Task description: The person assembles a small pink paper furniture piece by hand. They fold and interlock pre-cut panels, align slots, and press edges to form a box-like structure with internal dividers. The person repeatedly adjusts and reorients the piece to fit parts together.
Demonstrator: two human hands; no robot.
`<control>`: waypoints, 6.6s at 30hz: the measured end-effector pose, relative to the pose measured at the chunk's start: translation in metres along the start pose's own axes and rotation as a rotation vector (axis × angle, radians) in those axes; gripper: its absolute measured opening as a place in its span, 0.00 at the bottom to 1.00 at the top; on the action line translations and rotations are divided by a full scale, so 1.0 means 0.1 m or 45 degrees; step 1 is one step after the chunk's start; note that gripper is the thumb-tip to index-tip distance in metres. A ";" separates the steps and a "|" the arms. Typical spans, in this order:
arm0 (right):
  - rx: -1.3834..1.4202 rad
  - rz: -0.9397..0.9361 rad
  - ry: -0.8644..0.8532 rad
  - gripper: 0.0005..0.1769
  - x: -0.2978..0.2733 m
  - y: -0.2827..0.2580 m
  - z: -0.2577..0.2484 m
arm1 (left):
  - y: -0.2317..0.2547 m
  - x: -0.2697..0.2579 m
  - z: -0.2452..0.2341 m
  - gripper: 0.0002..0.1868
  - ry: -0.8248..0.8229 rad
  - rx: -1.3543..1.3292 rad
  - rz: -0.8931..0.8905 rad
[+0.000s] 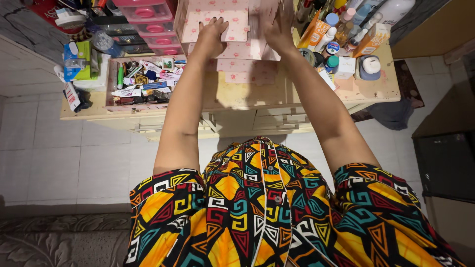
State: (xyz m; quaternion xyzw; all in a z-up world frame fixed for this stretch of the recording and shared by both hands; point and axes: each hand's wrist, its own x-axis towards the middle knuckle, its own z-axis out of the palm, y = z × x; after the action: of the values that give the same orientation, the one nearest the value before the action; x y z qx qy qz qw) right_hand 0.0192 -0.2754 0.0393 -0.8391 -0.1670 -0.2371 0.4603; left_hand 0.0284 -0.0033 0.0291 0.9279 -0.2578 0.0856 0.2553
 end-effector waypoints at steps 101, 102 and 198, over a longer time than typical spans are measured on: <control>0.013 0.134 -0.027 0.21 0.35 -0.44 -0.48 | 0.62 -0.53 -0.08 0.29 0.017 0.171 -0.027; -0.007 0.175 -0.044 0.18 0.37 -0.48 -0.53 | 0.63 -0.50 -0.11 0.28 0.088 0.135 -0.010; -0.217 0.615 -0.283 0.15 0.34 0.12 -1.11 | -0.44 -0.67 -0.87 0.27 0.402 -0.919 -0.551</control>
State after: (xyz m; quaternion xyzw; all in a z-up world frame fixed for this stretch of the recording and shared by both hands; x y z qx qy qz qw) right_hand 0.0260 -0.3739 0.1015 -0.9111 0.0090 -0.0401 0.4102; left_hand -0.0079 0.1031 0.0655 0.7875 -0.0289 0.0753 0.6110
